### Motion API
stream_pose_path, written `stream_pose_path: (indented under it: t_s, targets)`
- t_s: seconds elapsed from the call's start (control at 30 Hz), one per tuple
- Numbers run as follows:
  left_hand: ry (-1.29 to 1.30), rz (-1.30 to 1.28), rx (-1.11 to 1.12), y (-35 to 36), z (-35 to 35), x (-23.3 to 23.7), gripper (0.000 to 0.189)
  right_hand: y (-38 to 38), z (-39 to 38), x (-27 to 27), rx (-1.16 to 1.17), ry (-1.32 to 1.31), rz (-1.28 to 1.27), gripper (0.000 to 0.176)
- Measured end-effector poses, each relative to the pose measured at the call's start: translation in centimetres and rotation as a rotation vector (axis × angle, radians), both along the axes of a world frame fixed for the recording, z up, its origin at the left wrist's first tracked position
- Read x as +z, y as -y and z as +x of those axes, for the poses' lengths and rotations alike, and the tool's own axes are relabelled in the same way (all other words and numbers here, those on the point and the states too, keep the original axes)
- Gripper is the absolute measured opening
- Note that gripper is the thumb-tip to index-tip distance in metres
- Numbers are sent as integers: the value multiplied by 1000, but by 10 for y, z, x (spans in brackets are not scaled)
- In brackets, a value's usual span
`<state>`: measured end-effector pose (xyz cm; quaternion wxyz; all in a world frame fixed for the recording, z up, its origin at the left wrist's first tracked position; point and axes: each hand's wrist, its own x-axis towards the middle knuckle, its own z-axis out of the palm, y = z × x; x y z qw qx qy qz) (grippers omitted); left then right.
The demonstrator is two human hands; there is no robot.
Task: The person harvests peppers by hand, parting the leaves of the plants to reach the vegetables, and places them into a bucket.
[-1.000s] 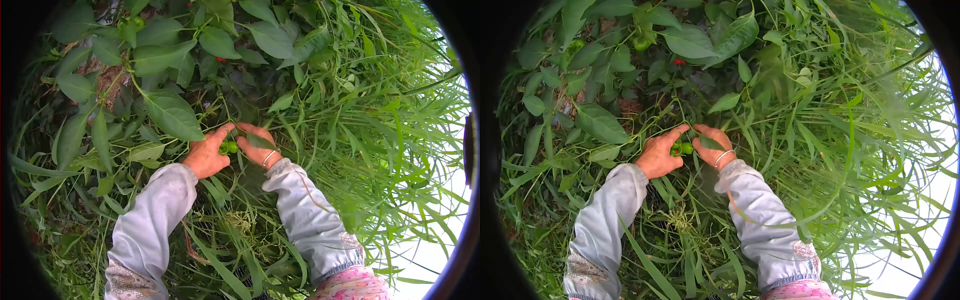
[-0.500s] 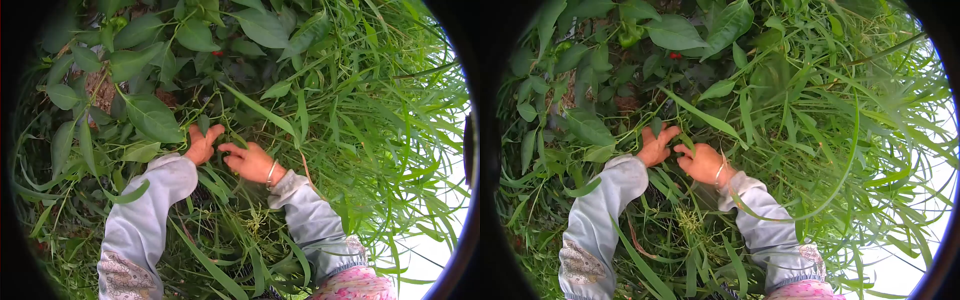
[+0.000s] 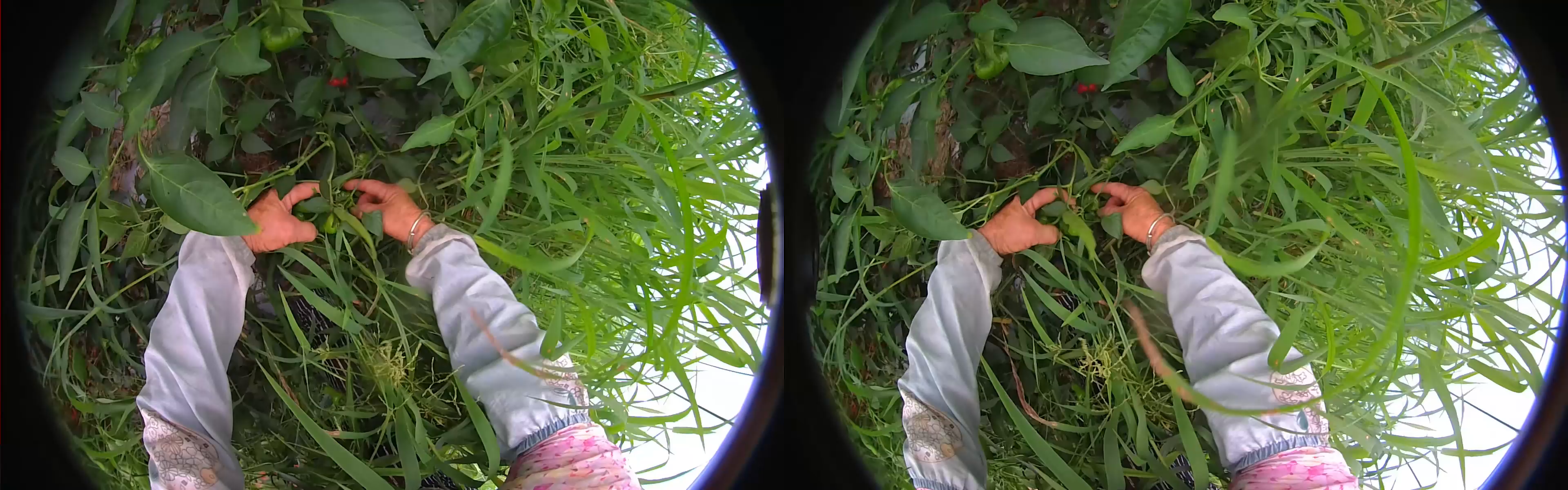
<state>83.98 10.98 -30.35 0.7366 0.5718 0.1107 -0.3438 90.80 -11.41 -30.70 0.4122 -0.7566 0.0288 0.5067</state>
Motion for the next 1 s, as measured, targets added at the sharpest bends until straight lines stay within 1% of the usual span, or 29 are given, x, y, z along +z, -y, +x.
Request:
stream_pose_path:
  t_s: [0.03,0.07,0.13,0.17,0.23,0.27,0.37,0.4,0.5,0.57,0.6,0.63,0.67,0.7,0.77,0.8,0.83,0.9,0.93,0.97,1.0]
  targets:
    - [5,-2,-6,-1,0,0,44,-4,-5,-4,2,-10,53,46]
    - [14,-8,-15,-2,0,1,45,-6,-11,-6,-246,-236,200,48]
    - [-2,-4,-50,1,1,3,49,-12,-28,2,-626,-469,424,47]
    - [-25,12,-71,0,0,3,51,-15,-36,5,-751,-476,506,44]
    - [-66,52,-120,-2,0,2,56,-9,-38,2,-309,-138,237,41]
    - [-46,77,-137,-3,1,2,55,-5,-37,3,-85,30,101,40]
    - [8,137,-170,0,0,0,52,-12,-29,50,306,306,-186,42]
    - [23,150,-166,0,-1,-2,51,-2,-35,50,262,292,-157,41]
    - [101,196,-133,4,-2,-16,48,-2,-45,92,638,503,-269,35]
    - [137,173,-80,7,-8,-17,48,5,-76,101,296,246,-75,32]
    - [160,138,-42,10,-7,-13,48,3,-70,100,181,114,-119,36]
    - [181,103,-8,11,-6,-10,48,2,-64,101,-21,18,-47,37]
    - [213,197,-10,9,-10,-16,47,0,-56,102,-223,-81,24,38]
    - [146,167,-25,4,-13,-21,46,-1,-46,103,-425,-183,91,39]
    - [8,107,-59,-1,-8,-26,45,6,-15,97,-569,-396,433,41]
    - [-42,-14,-85,-7,2,-3,44,6,-2,98,-590,-435,494,36]
    - [-64,14,-104,-11,4,3,44,4,8,95,-579,-438,510,35]
    - [-104,70,-145,-15,8,8,45,9,22,78,-629,-508,531,29]
    - [-58,-23,-123,-16,9,8,46,17,28,66,-680,-525,531,26]
    - [-59,-14,-129,-10,4,3,46,34,28,49,-727,-530,532,23]
    - [-70,3,-136,-11,5,5,46,34,31,48,-776,-546,537,20]
